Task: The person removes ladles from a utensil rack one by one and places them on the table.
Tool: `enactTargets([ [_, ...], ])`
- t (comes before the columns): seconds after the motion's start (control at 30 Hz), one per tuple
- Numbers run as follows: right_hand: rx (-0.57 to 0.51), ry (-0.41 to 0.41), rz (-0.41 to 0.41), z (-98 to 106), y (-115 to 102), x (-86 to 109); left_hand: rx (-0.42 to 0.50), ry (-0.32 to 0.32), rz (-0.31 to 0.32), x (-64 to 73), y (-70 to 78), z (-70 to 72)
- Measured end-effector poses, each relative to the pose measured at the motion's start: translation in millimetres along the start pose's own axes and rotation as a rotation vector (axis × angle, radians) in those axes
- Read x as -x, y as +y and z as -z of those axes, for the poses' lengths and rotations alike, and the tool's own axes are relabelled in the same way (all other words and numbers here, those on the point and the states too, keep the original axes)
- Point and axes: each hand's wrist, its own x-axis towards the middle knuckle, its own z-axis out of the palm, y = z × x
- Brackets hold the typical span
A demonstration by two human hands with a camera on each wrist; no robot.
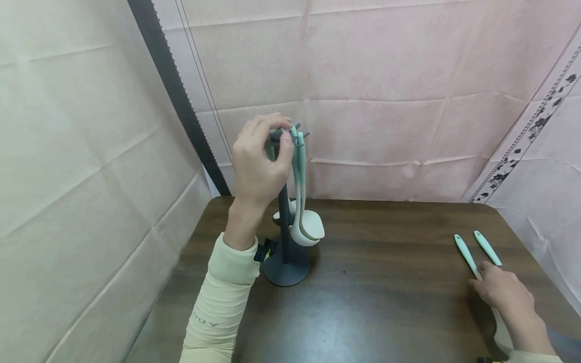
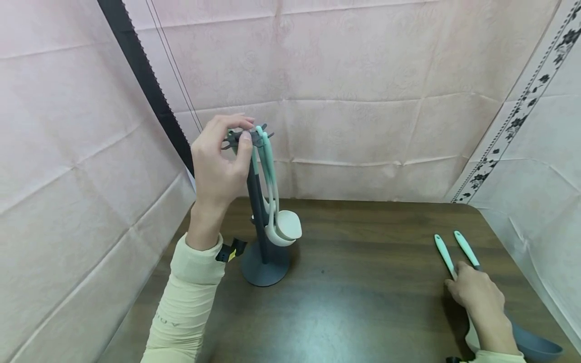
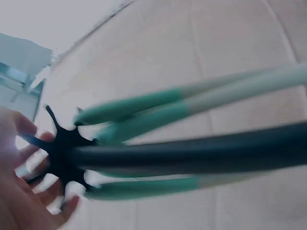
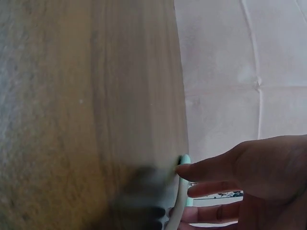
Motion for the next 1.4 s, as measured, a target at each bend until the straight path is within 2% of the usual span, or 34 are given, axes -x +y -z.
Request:
enactTargets([
  [0.1, 0.004, -0.003, 0.003, 3.1, -2.1, 1.7, -0.085, -0.031, 0.100, -1.8, 14.5, 4.8],
  [0.23, 0.010, -0.015, 0.016, 6.3, -3.7, 4.0, -0.227, -0.119, 0.198, -3.5, 31.9, 6.7],
  [0.43, 0.005, 0.005, 0.018, 8.3, -4.9, 5.9, -0.482, -0.243, 0.240, -3.1, 42.1, -1.5],
  [0.6, 0.006, 0.088, -0.006, 10.0, -8.4, 9.9, -0.609, -0.262, 0.289, 0.0, 43.4, -8.2],
  [0.7, 0.011, 0.153, -0.011, 12.0, -12.2, 14.3, -0.647, -0.237, 0.281, 0.4, 43.6, -10.3],
  [0.87, 0.003, 0.244, -0.008, 13.1, -21.1, 21.2, -0.713, -0.181, 0.226, -1.0, 43.8, -14.6],
  [1.0, 0.002, 0.293, 0.033, 13.3, -25.6, 24.4, -0.750, -0.162, 0.183, -2.5, 43.5, -17.3],
  [1.2, 0.014, 0.315, 0.150, 10.6, -23.6, 24.3, -0.732, -0.154, 0.152, -3.8, 41.1, -17.9],
  [1.4, 0.021, 0.353, 0.206, 7.9, -27.3, 22.0, -0.666, -0.159, 0.165, -4.6, 38.5, -14.8],
])
